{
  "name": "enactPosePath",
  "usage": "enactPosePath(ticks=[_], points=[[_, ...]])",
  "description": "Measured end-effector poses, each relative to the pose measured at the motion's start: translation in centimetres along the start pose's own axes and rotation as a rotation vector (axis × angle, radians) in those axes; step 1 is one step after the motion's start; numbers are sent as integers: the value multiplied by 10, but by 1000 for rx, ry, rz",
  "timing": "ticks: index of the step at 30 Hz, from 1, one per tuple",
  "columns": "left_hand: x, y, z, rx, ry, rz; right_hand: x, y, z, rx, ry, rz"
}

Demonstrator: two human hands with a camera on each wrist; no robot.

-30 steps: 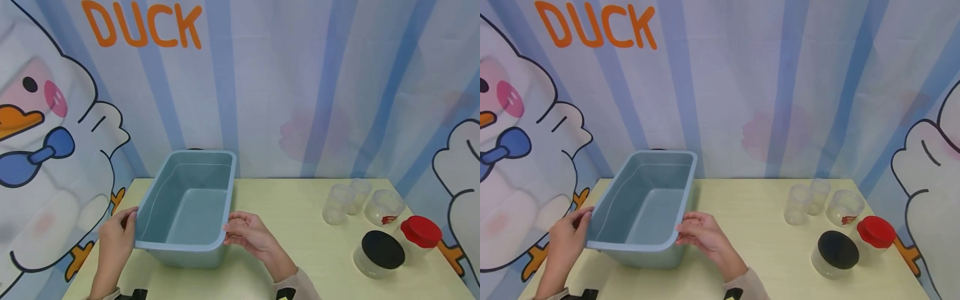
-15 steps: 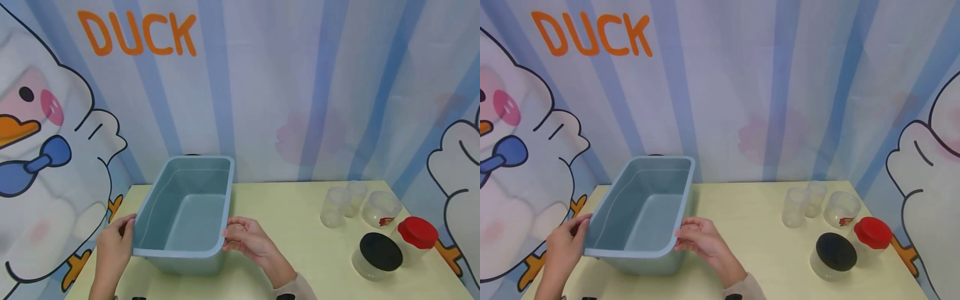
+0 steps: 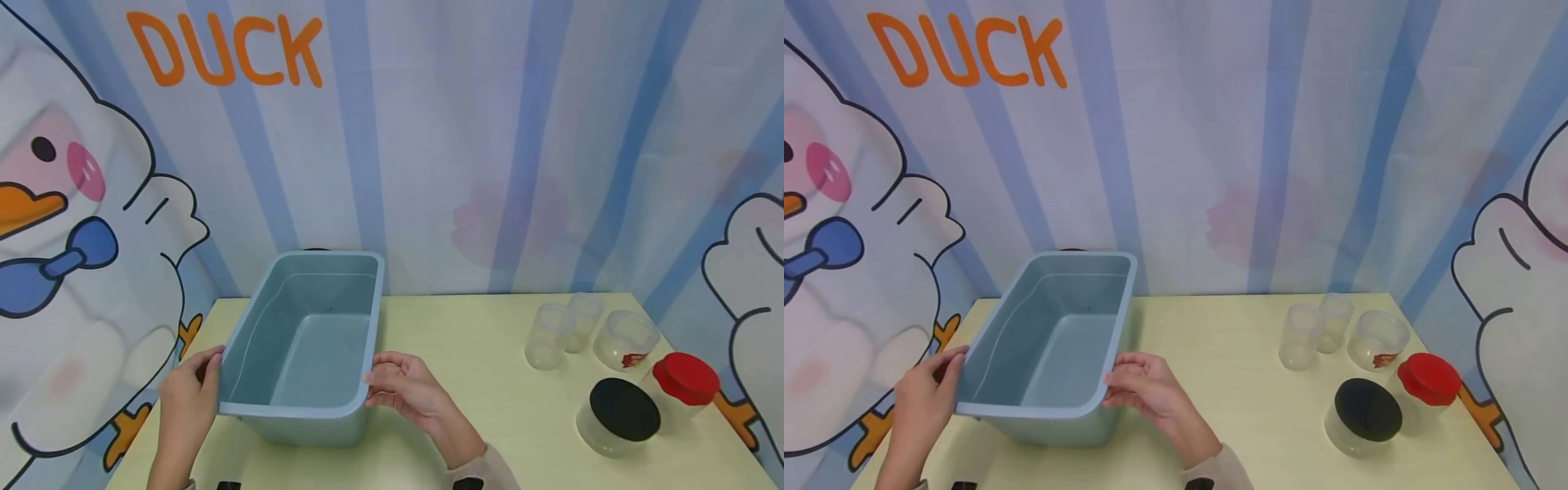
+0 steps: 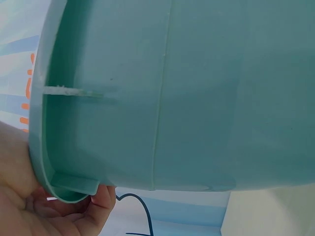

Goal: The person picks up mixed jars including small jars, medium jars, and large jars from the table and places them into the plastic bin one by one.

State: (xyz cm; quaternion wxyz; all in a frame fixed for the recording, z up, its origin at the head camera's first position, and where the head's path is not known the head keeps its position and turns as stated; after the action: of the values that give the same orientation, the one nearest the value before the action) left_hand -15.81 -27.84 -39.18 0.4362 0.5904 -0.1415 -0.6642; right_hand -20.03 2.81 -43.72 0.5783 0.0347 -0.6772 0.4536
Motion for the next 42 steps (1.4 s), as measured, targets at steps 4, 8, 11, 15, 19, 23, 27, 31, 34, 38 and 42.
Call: enactPosePath(ticks=[4, 8, 11, 15, 19, 23, 27, 31, 34, 38, 42], points=[[-1, 0, -1, -1, 3, -1, 0, 1, 0, 3, 0, 4], [-3, 0, -1, 5, 11, -6, 0, 2, -1, 8, 7, 1], [-3, -1, -2, 15, 24, -10, 0, 2, -1, 12, 9, -6], [-2, -1, -3, 20, 31, -8, 2, 1, -2, 10, 5, -8], [-3, -2, -4, 19, 24, -10, 3, 0, -4, 9, 1, -12], [-4, -2, -5, 11, 13, -20, 3, 0, -4, 13, 3, -14], [-4, -2, -6, -1, -9, -25, 3, 2, -5, 15, 7, -15], [-7, -3, -5, 5, -22, -27, 4, 4, -7, 12, 19, -13], [-8, -4, -5, 20, -15, -28, 5, 5, -8, 13, 26, -11], [-9, -6, -6, 41, 16, -29, 5, 6, -10, 16, 26, -18], [-10, -7, -8, 54, 47, -34, 4, 8, -13, 19, 26, -30]])
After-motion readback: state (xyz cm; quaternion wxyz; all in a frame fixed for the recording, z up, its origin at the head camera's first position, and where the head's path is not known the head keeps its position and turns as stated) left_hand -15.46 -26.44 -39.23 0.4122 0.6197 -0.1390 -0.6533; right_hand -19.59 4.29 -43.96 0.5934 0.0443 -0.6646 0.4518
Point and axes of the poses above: each hand's wrist, its own z-axis towards the middle knuckle, its own y-axis out of the back of the hand, x = y × z, the point moved 1 cm from there along z, towards the middle knuckle, and after that the axes turned 7 degrees about x, right-handed, at the moved point
